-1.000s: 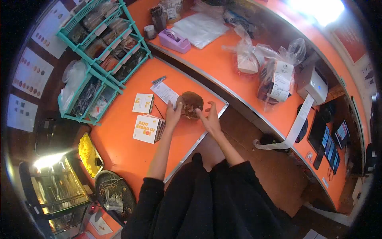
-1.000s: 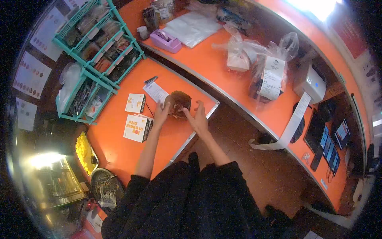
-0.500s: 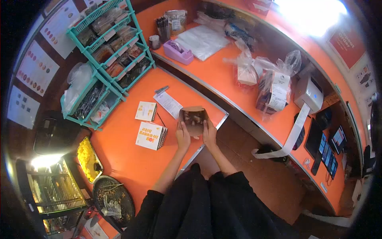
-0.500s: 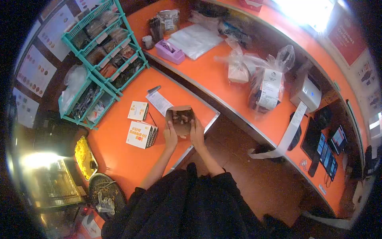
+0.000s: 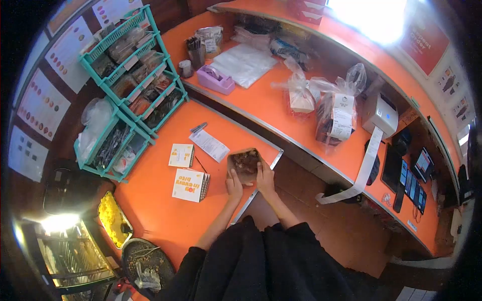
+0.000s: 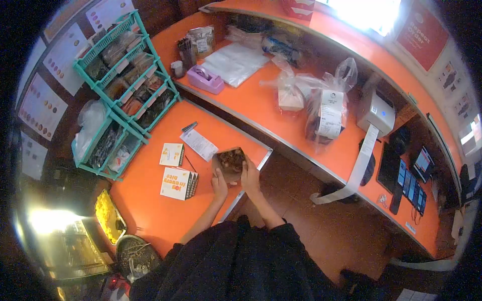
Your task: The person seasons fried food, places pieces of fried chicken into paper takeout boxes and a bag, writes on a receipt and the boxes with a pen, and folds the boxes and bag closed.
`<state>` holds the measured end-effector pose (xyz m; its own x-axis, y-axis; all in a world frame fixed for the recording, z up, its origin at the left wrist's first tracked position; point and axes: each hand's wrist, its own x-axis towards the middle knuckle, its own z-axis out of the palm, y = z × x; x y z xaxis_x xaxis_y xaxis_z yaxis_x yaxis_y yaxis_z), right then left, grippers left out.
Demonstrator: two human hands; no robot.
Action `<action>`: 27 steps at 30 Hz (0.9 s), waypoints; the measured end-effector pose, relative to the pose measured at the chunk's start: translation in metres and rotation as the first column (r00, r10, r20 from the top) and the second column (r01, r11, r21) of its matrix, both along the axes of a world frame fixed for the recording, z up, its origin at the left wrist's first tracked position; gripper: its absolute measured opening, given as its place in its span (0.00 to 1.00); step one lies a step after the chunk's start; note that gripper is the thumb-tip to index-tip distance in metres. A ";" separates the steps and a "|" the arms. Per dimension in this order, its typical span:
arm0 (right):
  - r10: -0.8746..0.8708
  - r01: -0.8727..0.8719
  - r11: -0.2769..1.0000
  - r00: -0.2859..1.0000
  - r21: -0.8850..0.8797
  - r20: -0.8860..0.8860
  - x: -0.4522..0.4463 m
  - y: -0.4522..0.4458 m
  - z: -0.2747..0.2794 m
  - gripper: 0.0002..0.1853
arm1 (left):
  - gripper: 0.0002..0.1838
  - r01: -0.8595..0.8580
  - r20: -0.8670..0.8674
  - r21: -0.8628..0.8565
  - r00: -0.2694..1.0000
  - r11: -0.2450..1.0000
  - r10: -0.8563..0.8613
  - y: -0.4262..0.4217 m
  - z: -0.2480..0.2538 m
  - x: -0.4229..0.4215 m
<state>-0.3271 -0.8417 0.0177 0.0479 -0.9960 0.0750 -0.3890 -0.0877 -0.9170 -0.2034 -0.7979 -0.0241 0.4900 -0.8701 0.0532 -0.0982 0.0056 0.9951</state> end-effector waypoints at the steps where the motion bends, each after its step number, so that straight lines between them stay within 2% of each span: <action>1: 0.002 -0.002 1.000 1.000 0.003 0.002 0.000 0.002 -0.003 0.23 | 0.26 0.067 0.028 0.355 0.996 0.932 -0.082 -0.002 0.000 0.006; 3: 0.085 -0.064 0.986 0.987 0.155 -0.133 -0.001 -0.008 -0.008 0.21 | 0.26 0.111 0.032 0.652 0.984 0.750 -0.173 -0.010 0.006 0.007; 4: 0.079 -0.059 0.986 0.989 0.154 -0.129 0.001 -0.010 -0.011 0.21 | 0.26 -0.002 0.100 0.322 0.994 0.947 -0.032 -0.004 0.007 0.001; 5: 0.049 -0.047 0.998 0.997 0.029 -0.053 0.002 -0.004 -0.012 0.21 | 0.27 -0.117 0.106 -0.044 0.987 0.992 0.121 0.006 0.002 -0.004; 6: 0.027 -0.025 0.996 0.999 -0.088 0.023 0.001 0.006 -0.014 0.21 | 0.27 -0.111 0.107 -0.022 0.988 0.994 0.113 0.012 -0.004 -0.001; 7: 0.043 -0.040 0.998 0.998 0.058 -0.040 0.000 0.006 -0.014 0.20 | 0.27 -0.035 0.077 0.255 0.997 0.966 0.016 0.012 -0.009 0.006; 8: 0.038 -0.035 0.997 0.999 0.063 -0.037 -0.001 0.010 -0.016 0.20 | 0.27 0.047 0.025 0.501 0.997 0.864 -0.068 0.010 -0.009 0.011; 9: 0.044 -0.041 0.997 0.998 0.062 -0.050 -0.001 0.008 -0.016 0.20 | 0.27 0.050 0.029 0.497 0.997 0.866 -0.075 0.008 -0.009 0.010; 10: 0.051 -0.047 0.997 0.997 0.059 -0.064 -0.002 0.003 -0.016 0.20 | 0.27 -0.020 0.047 0.273 0.999 0.962 0.007 0.005 -0.009 0.006; 11: 0.002 -0.002 1.000 1.000 -0.027 0.007 -0.001 0.008 -0.013 0.20 | 0.28 -0.095 0.039 0.050 0.995 0.994 0.093 0.012 -0.007 0.001; 12: 0.001 -0.001 1.000 1.000 -0.015 0.004 -0.002 0.009 -0.014 0.20 | 0.28 -0.094 0.038 0.062 0.995 0.994 0.092 0.016 -0.005 0.002; 14: 0.068 -0.047 0.985 0.990 0.168 -0.124 -0.005 0.006 -0.012 0.21 | 0.28 0.021 0.087 0.191 0.995 0.981 -0.038 0.017 -0.003 0.009; 15: 0.070 -0.049 0.985 0.990 0.166 -0.123 -0.006 0.007 -0.011 0.21 | 0.28 0.019 0.088 0.190 0.995 0.982 -0.036 0.020 -0.001 0.009; 17: 0.226 -0.134 0.933 0.940 0.334 -0.254 -0.010 0.002 -0.005 0.26 | 0.30 0.107 -0.005 0.243 0.994 0.964 -0.109 0.018 0.007 0.010; 18: 0.229 -0.135 0.931 0.940 0.339 -0.255 -0.013 0.008 -0.003 0.26 | 0.30 0.106 -0.007 0.248 0.994 0.963 -0.108 0.020 0.012 0.008; 20: 0.142 -0.142 0.990 0.989 0.004 -0.042 -0.016 0.022 0.000 0.32 | 0.33 0.066 0.124 -0.104 0.991 0.992 -0.053 0.026 0.024 0.005; 21: 0.145 -0.145 0.989 0.989 0.003 -0.040 -0.024 0.022 -0.005 0.32 | 0.33 0.063 0.126 -0.104 0.991 0.993 -0.050 0.028 0.029 0.008; 23: 0.289 -0.385 0.864 0.907 -0.326 -0.306 -0.043 0.023 -0.006 0.37 | 0.36 0.331 0.483 -0.208 0.853 0.920 -0.198 0.038 0.034 0.017; 24: 0.290 -0.385 0.865 0.907 -0.322 -0.305 -0.043 0.023 -0.005 0.37 | 0.36 0.331 0.482 -0.204 0.853 0.921 -0.200 0.041 0.029 0.021; 26: 0.419 -0.556 0.763 0.814 -0.331 -0.402 -0.043 0.020 0.000 0.35 | 0.35 0.451 0.757 -0.016 0.588 0.892 -0.284 0.041 0.008 0.029; 27: 0.418 -0.554 0.764 0.815 -0.331 -0.402 -0.041 0.018 -0.003 0.35 | 0.35 0.452 0.757 -0.016 0.588 0.892 -0.285 0.038 -0.009 0.035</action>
